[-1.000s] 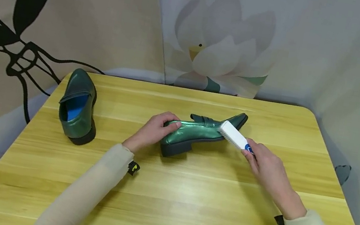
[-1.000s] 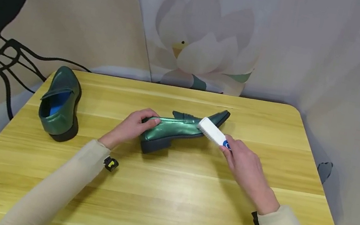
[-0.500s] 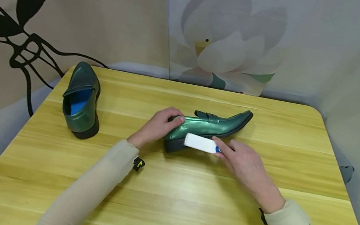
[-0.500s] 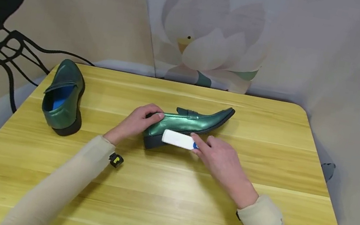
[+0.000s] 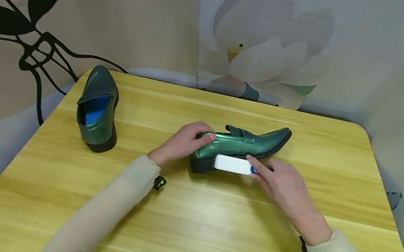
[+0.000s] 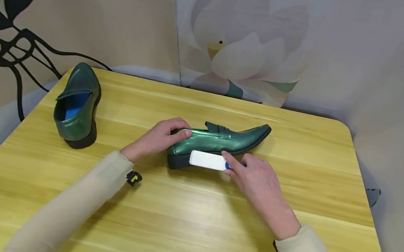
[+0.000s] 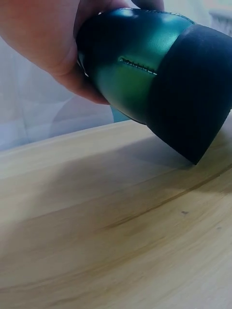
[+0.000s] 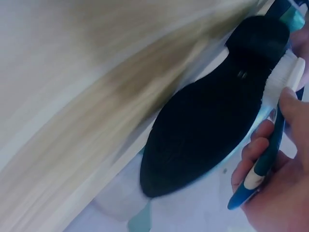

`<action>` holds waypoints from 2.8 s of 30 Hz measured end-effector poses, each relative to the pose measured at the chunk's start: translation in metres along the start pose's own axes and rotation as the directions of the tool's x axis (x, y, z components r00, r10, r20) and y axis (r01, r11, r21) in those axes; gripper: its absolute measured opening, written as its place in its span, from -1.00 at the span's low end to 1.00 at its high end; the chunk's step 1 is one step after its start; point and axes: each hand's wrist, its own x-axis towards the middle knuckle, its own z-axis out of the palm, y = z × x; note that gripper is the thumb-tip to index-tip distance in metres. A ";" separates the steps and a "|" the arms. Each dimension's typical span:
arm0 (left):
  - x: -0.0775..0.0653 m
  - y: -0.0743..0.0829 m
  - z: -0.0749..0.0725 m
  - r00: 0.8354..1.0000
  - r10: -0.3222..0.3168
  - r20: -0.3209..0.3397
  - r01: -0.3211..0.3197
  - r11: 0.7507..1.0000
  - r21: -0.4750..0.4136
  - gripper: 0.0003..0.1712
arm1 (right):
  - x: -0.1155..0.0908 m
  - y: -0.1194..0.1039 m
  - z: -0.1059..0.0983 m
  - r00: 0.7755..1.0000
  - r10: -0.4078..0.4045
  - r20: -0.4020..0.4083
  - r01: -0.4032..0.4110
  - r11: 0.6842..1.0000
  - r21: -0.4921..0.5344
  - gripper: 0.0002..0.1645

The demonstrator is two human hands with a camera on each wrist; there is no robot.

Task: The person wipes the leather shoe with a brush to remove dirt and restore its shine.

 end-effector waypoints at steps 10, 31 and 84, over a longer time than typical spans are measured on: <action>0.001 0.003 0.009 1.000 -0.004 0.006 0.004 1.000 0.010 -0.62 | 0.021 -0.017 0.011 0.990 -0.108 0.090 0.108 0.994 0.006 -0.27; -0.006 -0.009 0.000 0.997 -0.062 -0.051 0.051 0.978 -0.204 -0.65 | 0.024 -0.016 0.015 0.994 -0.086 0.067 0.086 0.996 0.002 -0.51; -0.006 -0.003 0.003 0.990 -0.110 -0.091 0.101 0.989 -0.104 -0.66 | 0.001 0.002 -0.017 0.957 0.291 0.011 -0.290 0.957 -0.020 -0.33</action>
